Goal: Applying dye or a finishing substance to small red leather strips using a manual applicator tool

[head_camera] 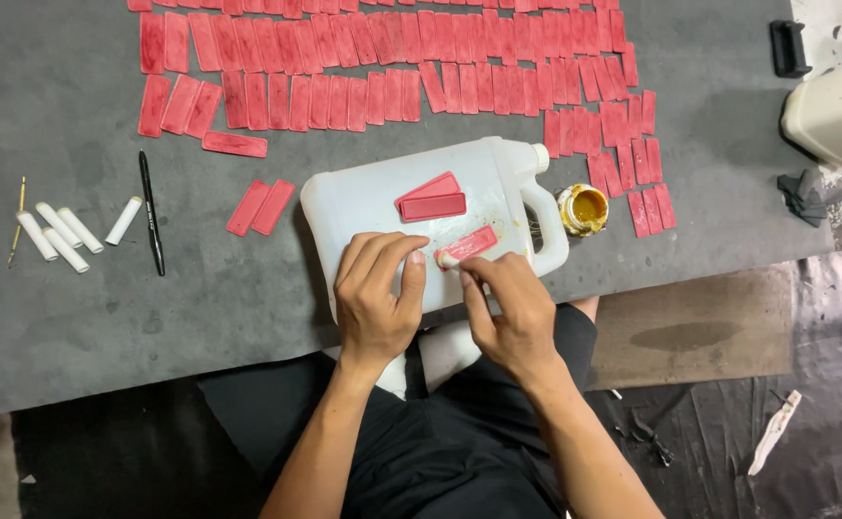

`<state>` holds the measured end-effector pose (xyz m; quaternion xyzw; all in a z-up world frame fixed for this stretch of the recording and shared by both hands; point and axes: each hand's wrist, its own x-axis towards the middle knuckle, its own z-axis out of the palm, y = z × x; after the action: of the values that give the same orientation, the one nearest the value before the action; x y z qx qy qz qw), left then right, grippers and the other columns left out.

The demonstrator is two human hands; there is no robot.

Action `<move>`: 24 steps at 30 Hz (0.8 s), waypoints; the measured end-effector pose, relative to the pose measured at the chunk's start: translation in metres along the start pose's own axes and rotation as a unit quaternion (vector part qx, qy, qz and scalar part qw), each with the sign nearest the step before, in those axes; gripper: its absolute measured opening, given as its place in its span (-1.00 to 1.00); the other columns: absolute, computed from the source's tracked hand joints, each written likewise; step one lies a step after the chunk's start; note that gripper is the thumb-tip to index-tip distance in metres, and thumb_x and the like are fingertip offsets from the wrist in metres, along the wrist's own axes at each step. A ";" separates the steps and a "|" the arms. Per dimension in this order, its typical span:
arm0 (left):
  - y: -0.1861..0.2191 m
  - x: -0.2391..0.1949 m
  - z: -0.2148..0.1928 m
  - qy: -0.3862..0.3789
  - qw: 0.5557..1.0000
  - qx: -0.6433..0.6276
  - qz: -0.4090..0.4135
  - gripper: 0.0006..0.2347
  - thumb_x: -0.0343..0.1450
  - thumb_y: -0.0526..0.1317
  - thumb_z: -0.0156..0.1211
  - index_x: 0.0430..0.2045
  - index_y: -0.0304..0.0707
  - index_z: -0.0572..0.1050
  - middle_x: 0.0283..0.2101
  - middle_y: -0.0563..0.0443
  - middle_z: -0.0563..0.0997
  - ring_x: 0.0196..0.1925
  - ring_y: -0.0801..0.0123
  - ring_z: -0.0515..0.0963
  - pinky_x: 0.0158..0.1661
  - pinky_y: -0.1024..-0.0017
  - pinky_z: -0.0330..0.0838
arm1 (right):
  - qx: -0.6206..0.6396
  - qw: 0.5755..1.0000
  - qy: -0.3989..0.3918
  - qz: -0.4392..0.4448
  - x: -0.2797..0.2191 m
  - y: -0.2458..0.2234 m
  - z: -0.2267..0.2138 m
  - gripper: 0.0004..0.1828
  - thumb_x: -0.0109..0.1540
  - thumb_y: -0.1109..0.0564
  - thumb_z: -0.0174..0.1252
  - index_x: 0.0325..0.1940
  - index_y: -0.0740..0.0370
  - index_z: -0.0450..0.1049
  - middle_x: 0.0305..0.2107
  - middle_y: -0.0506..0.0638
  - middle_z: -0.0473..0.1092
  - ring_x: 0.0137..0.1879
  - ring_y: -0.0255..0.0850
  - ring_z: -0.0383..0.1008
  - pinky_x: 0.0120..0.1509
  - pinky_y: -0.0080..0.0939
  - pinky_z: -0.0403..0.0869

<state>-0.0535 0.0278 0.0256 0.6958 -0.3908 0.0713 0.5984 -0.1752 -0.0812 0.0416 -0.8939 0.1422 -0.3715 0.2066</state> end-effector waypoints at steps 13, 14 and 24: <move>0.001 0.000 0.001 0.025 1.000 -0.012 -0.006 -0.85 0.52 -0.31 0.06 -0.31 -0.31 0.62 -0.41 -0.05 0.58 -0.30 0.11 0.58 -0.21 0.24 0.51 | -0.060 0.997 -0.022 -0.034 0.011 0.003 -0.011 -0.93 0.26 0.36 0.24 -0.19 0.34 0.59 -0.54 0.05 0.40 -0.42 -0.06 0.40 -0.25 -0.14 0.46; 0.000 0.001 0.001 0.026 1.000 -0.012 -0.005 -0.85 0.52 -0.32 0.07 -0.30 -0.31 0.62 -0.41 -0.05 0.58 -0.30 0.11 0.58 -0.21 0.24 0.51 | -0.051 0.998 -0.027 -0.031 0.013 0.003 -0.008 -0.91 0.25 0.36 0.24 -0.17 0.32 0.60 -0.53 0.05 0.40 -0.40 -0.05 0.42 -0.25 -0.12 0.47; 0.000 0.002 0.002 0.023 1.000 -0.005 0.001 -0.86 0.53 -0.32 0.07 -0.29 -0.33 0.61 -0.40 -0.07 0.57 -0.29 0.10 0.58 -0.21 0.23 0.51 | 0.026 0.998 -0.050 -0.041 0.012 0.009 -0.006 -0.89 0.25 0.36 0.22 -0.18 0.30 0.60 -0.54 0.05 0.42 -0.41 -0.03 0.42 -0.27 -0.06 0.46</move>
<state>-0.0526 0.0250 0.0258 0.6906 -0.3779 0.0857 0.6107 -0.1720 -0.0954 0.0486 -0.9106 0.0849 -0.3386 0.2213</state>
